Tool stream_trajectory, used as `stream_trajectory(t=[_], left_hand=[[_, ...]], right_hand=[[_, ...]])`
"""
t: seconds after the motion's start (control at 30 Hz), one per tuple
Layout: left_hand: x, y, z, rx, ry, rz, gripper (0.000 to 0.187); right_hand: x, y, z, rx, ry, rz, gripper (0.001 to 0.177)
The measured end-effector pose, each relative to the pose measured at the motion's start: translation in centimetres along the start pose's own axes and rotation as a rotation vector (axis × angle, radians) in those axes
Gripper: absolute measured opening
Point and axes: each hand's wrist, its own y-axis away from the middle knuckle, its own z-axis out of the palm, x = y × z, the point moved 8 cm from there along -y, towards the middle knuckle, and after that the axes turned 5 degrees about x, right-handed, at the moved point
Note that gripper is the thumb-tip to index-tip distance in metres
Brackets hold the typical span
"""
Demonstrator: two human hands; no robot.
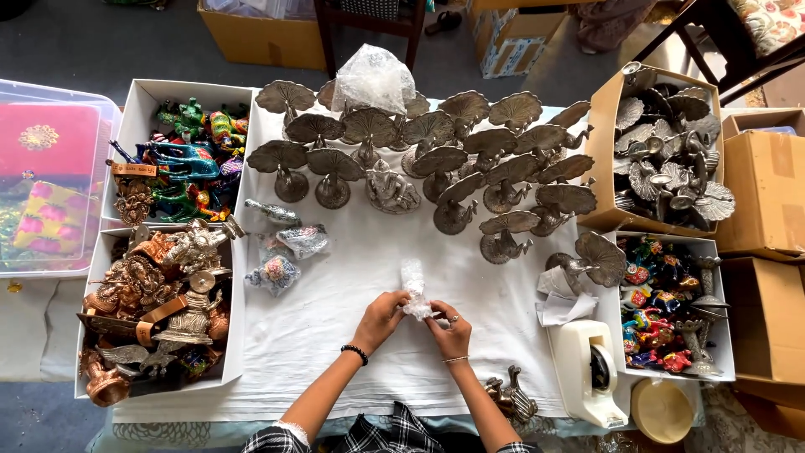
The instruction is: Wrapping decorative figurines in plastic sheets and preparing them for shipment.
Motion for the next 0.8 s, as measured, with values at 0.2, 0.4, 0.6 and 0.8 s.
stream_trajectory(t=[0.2, 0.4, 0.6, 0.8], left_hand=[[0.2, 1.2, 0.8, -0.139, -0.285, 0.454, 0.023], [1.6, 2.1, 1.5, -0.276, -0.461, 0.628, 0.028], [3.7, 2.7, 2.3, -0.177, -0.597, 0.745, 0.032], [1.5, 2.0, 2.8, -0.184, -0.453, 0.494, 0.033]], right_hand=[[-5.6, 0.4, -0.7, -0.189, 0.197, -0.540, 0.033], [-7.1, 0.2, -0.3, -0.397, 0.449, -0.768, 0.041], [-8.6, -0.2, 0.4, -0.353, 0.478, -0.806, 0.033], [-6.1, -1.0, 0.1, -0.292, 0.359, -0.458, 0.018]])
